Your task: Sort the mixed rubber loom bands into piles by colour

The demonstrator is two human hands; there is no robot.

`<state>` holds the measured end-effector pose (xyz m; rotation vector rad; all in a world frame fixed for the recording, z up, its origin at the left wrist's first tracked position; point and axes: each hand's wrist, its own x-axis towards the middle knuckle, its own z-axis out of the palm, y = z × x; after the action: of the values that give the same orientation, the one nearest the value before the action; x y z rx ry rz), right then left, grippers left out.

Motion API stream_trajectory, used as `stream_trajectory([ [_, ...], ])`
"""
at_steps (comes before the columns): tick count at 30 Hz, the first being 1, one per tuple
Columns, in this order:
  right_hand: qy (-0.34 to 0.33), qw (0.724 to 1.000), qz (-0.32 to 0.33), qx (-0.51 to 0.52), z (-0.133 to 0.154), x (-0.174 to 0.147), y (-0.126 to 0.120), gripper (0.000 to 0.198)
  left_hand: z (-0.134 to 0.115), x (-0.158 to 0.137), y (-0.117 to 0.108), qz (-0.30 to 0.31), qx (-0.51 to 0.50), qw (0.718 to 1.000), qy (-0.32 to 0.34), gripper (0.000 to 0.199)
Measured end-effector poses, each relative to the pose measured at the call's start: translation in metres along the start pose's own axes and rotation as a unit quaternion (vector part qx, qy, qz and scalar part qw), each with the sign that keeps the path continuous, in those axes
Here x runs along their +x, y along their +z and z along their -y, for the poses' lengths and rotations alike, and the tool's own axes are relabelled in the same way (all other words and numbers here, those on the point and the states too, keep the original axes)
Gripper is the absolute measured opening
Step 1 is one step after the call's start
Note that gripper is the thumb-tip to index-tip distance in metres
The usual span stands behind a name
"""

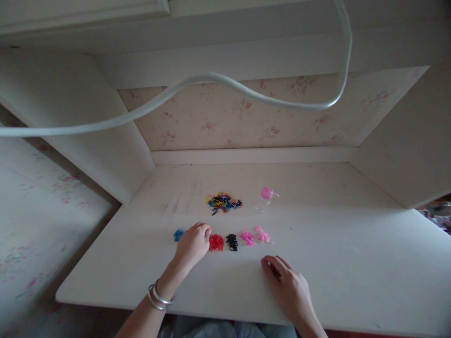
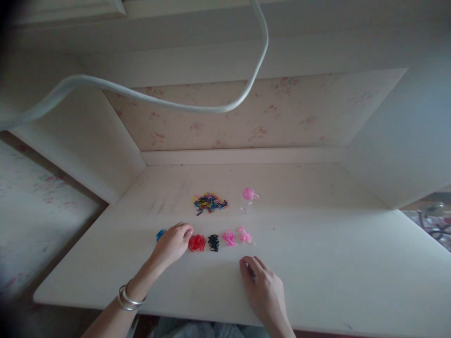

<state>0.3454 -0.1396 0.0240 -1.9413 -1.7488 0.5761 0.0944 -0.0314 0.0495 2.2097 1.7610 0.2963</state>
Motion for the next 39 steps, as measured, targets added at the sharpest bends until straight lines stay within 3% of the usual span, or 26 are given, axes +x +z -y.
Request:
stream_trajectory([
  [5, 0.014, 0.998, -0.012, 0.055, -0.008, 0.001, 0.007, 0.031, 0.017, -0.009, -0.016, -0.063, -0.059, 0.996, -0.002, 0.023],
  [10, -0.011, 0.991, -0.037, 0.125, 0.006, 0.019, -0.005, 0.036, 0.041, -0.049, -0.005, -0.164, -0.166, 0.972, -0.032, 0.028],
  [14, -0.055, 0.997, -0.004, 0.060, 0.039, 0.061, -0.019, 0.036, 0.069, -0.079, 0.011, -0.170, -0.203, 0.959, -0.103, 0.033],
  [18, -0.047, 0.992, 0.047, -0.110, 0.056, 0.114, -0.008, 0.033, 0.092, -0.089, 0.018, -0.203, -0.225, 0.941, -0.153, 0.036],
  [24, -0.033, 0.975, 0.069, -0.206, 0.054, 0.156, 0.019, 0.034, 0.089, -0.088, 0.018, -0.205, -0.227, 0.947, -0.101, 0.032],
  [39, -0.071, 0.930, 0.118, -0.342, 0.066, 0.159, 0.028, 0.032, 0.086, -0.086, 0.016, -0.176, -0.245, 0.950, -0.080, 0.029],
])
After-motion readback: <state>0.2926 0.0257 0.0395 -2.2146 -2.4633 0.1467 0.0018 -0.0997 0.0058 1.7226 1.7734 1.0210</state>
